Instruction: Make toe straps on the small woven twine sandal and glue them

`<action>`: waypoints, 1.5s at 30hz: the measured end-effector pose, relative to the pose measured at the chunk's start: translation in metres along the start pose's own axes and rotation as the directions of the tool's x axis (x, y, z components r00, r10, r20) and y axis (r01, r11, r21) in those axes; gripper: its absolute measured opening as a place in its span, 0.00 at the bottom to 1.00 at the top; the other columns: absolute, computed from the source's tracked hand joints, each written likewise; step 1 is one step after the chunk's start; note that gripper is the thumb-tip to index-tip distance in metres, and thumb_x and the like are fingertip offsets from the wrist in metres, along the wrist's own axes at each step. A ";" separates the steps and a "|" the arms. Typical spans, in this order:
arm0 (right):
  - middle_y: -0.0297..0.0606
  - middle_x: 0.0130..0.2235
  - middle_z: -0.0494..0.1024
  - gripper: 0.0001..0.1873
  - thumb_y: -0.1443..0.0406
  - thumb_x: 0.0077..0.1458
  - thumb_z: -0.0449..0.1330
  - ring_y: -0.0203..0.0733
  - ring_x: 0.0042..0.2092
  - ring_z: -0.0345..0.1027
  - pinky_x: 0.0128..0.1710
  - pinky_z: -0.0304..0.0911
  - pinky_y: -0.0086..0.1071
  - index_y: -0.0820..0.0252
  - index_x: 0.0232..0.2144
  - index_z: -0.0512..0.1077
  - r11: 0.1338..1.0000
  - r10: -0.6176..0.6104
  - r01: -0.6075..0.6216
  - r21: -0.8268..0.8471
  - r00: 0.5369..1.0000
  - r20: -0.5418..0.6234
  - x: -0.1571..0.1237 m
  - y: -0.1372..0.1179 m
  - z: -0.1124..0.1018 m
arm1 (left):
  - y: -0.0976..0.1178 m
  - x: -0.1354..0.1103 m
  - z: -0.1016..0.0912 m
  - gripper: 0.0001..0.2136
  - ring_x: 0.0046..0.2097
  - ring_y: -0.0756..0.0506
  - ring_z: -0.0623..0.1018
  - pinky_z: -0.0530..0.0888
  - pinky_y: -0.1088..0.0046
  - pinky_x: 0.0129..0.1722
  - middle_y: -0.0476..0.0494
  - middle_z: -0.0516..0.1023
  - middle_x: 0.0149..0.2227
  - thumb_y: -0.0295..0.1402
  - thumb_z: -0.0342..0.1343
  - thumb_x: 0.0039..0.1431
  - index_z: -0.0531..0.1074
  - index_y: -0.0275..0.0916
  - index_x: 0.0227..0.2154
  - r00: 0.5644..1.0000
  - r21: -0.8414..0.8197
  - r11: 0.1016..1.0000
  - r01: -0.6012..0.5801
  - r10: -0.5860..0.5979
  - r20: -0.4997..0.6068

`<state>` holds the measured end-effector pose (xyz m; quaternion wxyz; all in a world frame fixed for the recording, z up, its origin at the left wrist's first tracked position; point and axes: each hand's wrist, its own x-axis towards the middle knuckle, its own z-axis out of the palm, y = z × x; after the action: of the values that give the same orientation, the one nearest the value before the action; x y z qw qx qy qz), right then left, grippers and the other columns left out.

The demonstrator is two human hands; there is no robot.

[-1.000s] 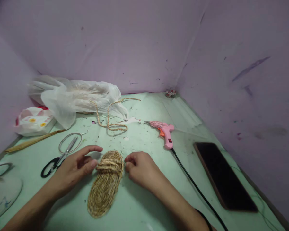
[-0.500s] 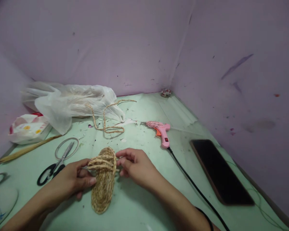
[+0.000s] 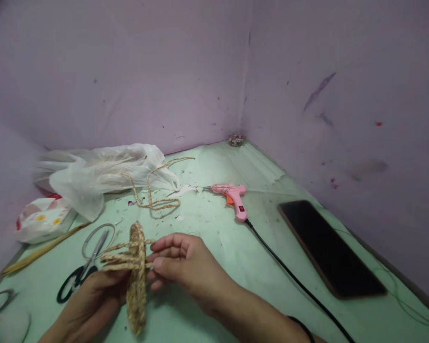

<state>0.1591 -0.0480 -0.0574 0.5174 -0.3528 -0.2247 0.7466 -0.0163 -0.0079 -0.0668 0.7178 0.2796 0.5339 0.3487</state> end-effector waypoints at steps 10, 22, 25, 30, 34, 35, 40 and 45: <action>0.35 0.19 0.75 0.17 0.62 0.30 0.70 0.32 0.23 0.70 0.26 0.66 0.27 0.69 0.22 0.73 0.994 0.063 -0.054 0.098 0.994 -0.089 0.004 0.006 -0.002 | -0.006 0.004 0.008 0.07 0.28 0.47 0.76 0.75 0.73 0.31 0.44 0.77 0.24 0.20 0.63 0.37 0.76 0.31 0.24 0.991 -0.128 0.984 0.127 -0.121 0.048; 0.28 0.14 0.70 0.01 0.71 0.35 0.61 0.30 0.18 0.64 0.22 0.63 0.27 0.64 0.16 0.71 0.964 0.031 -0.082 -0.253 0.979 -0.202 0.007 0.000 -0.004 | -0.010 0.004 0.006 0.07 0.32 0.44 0.78 0.74 0.71 0.37 0.46 0.78 0.24 0.22 0.65 0.38 0.75 0.34 0.24 0.983 -0.061 0.990 0.130 -0.121 0.141; 0.28 0.14 0.70 0.01 0.71 0.35 0.59 0.31 0.18 0.64 0.22 0.63 0.27 0.63 0.16 0.70 0.955 0.007 -0.065 -0.290 0.980 -0.198 0.007 0.001 -0.004 | -0.010 0.003 0.009 0.07 0.32 0.43 0.78 0.74 0.70 0.36 0.45 0.77 0.23 0.23 0.65 0.37 0.74 0.34 0.22 0.987 -0.066 0.991 0.112 -0.104 0.120; 0.28 0.15 0.71 0.03 0.70 0.34 0.59 0.32 0.20 0.66 0.24 0.64 0.27 0.62 0.15 0.66 0.977 -0.023 -0.022 -0.211 0.978 -0.209 0.009 0.003 0.000 | -0.011 0.001 0.011 0.09 0.27 0.46 0.77 0.75 0.73 0.30 0.47 0.75 0.20 0.23 0.68 0.31 0.73 0.33 0.19 0.995 -0.137 0.987 0.085 -0.078 0.056; 0.30 0.17 0.72 0.07 0.67 0.34 0.61 0.32 0.20 0.67 0.26 0.65 0.29 0.63 0.17 0.65 0.995 -0.029 0.012 -0.097 0.985 -0.171 0.009 0.006 0.001 | -0.010 0.000 0.014 0.11 0.24 0.49 0.76 0.74 0.77 0.28 0.47 0.76 0.19 0.23 0.69 0.28 0.73 0.32 0.17 0.995 -0.173 0.981 0.087 -0.076 0.067; 0.30 0.17 0.72 0.08 0.66 0.34 0.62 0.32 0.20 0.67 0.26 0.65 0.30 0.63 0.17 0.65 0.997 -0.031 0.019 -0.076 0.986 -0.162 0.009 0.006 0.002 | -0.010 -0.001 0.014 0.11 0.24 0.49 0.76 0.74 0.77 0.27 0.47 0.76 0.19 0.23 0.69 0.28 0.73 0.32 0.17 0.995 -0.171 0.982 0.083 -0.072 0.071; 0.32 0.20 0.73 0.12 0.64 0.34 0.64 0.33 0.22 0.68 0.27 0.65 0.30 0.63 0.19 0.65 0.999 -0.003 -0.002 -0.036 0.990 -0.143 0.009 0.010 0.000 | -0.009 -0.001 0.015 0.11 0.26 0.47 0.77 0.74 0.73 0.29 0.45 0.77 0.22 0.27 0.69 0.32 0.74 0.33 0.22 0.994 -0.142 0.989 0.035 -0.020 0.108; 0.33 0.21 0.73 0.12 0.63 0.36 0.64 0.33 0.22 0.68 0.25 0.65 0.28 0.63 0.23 0.66 0.999 0.032 -0.041 -0.035 0.973 -0.230 0.018 0.012 -0.009 | -0.013 0.000 0.012 0.11 0.31 0.44 0.78 0.73 0.70 0.35 0.44 0.79 0.27 0.29 0.66 0.40 0.74 0.35 0.29 0.985 -0.123 0.987 -0.107 0.121 0.119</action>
<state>0.1547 -0.0363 -0.0770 0.5190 -0.4507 -0.1718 0.7057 -0.0023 -0.0160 -0.0735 0.7441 0.2889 0.4492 0.4013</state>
